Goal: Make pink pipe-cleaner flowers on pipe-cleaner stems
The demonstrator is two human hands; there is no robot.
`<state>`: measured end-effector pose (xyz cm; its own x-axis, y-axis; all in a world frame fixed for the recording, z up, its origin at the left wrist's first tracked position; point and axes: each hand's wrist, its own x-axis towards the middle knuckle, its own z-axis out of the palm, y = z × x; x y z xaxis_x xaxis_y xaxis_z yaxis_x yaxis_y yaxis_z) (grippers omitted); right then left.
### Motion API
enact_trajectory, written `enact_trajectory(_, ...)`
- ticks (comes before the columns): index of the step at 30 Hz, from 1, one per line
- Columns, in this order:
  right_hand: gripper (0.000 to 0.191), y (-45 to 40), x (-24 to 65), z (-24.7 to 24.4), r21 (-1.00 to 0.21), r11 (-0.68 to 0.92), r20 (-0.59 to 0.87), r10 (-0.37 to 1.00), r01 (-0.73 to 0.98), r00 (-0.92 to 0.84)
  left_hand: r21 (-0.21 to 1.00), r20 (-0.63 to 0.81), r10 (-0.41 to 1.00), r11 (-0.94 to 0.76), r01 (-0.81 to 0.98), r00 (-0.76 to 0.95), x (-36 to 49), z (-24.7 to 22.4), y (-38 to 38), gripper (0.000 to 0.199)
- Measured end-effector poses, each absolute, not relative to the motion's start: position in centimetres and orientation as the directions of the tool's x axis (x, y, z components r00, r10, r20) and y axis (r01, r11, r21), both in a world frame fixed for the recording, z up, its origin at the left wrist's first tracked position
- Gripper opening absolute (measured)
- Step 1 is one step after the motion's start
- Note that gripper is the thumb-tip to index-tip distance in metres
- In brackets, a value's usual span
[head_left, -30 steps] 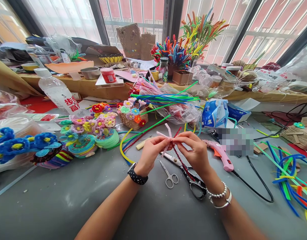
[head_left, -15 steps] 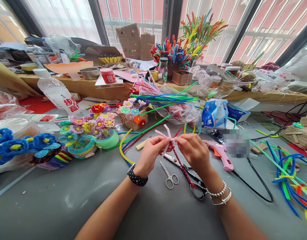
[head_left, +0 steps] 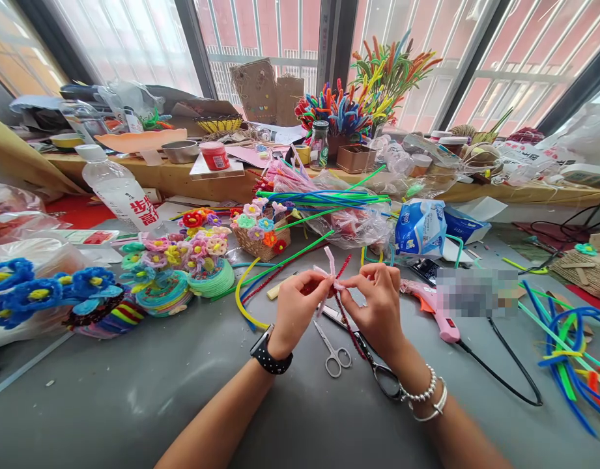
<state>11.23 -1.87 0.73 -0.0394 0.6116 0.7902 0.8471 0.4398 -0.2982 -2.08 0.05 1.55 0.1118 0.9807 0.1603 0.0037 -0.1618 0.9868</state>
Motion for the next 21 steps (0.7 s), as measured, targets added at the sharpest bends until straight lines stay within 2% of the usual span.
enact_trajectory(3,0.009,-2.2,10.5,0.9,-0.592,0.372,0.653,0.742,0.715,0.154,0.937,0.298,0.952,-0.306,0.165,0.074,-2.1,1.7,-0.3,0.015)
enact_trajectory(4,0.011,-2.2,10.3,0.9,-0.701,0.344,0.579,0.786,0.625,0.216,0.902,0.36,0.93,-0.367,0.227,0.072,-2.1,1.7,-0.5,0.013)
enact_trajectory(6,0.015,-2.3,10.0,0.7,-0.911,0.244,0.343,0.896,0.333,0.282,0.823,0.467,0.879,-0.472,0.317,0.097,-2.1,1.6,-0.9,0.013)
enact_trajectory(7,0.018,-2.2,10.0,0.6,-0.968,0.173,0.217,0.94,0.18,0.264,0.789,0.504,0.856,-0.511,0.34,0.118,-2.0,1.6,-1.0,0.014)
enact_trajectory(9,0.019,-2.1,10.1,0.6,-0.998,0.04,0.033,0.989,-0.051,0.141,0.748,0.55,0.823,-0.56,0.357,0.138,-2.0,1.7,-1.3,0.016)
enact_trajectory(10,0.019,-2.1,10.2,0.7,-0.994,-0.001,-0.007,0.998,-0.106,0.057,0.743,0.559,0.819,-0.566,0.357,0.134,-2.0,1.8,-1.4,0.016)
enact_trajectory(12,0.019,-1.9,10.8,1.2,-0.995,0.014,0.022,0.997,-0.096,-0.08,0.782,0.535,0.841,-0.528,0.331,0.079,-2.2,2.3,-1.3,0.012)
enact_trajectory(14,0.018,-1.9,11.4,1.8,-0.987,0.157,0.152,0.98,0.032,-0.126,0.875,0.426,0.904,-0.419,0.244,0.027,-2.6,2.8,-1.0,0.01)
enact_trajectory(15,0.016,-1.9,11.7,2.1,-0.95,0.271,0.259,0.962,0.158,-0.091,0.92,0.347,0.938,-0.346,0.187,0.028,-2.8,3.0,-0.8,0.012)
enact_trajectory(16,0.015,-2.0,12.0,2.3,-0.872,0.381,0.386,0.921,0.308,-0.046,0.952,0.271,0.962,-0.274,0.134,0.046,-3.1,3.2,-0.5,0.013)
enact_trajectory(18,0.018,-2.1,12.2,2.5,-0.624,0.522,0.628,0.778,0.582,-0.025,0.982,0.17,0.981,-0.176,0.068,0.089,-3.4,3.5,-0.1,0.016)
enact_trajectory(21,0.025,-2.3,11.9,2.0,-0.292,0.59,0.788,0.595,0.753,-0.161,0.988,0.136,0.984,-0.144,0.061,0.111,-3.6,3.6,0.1,0.015)
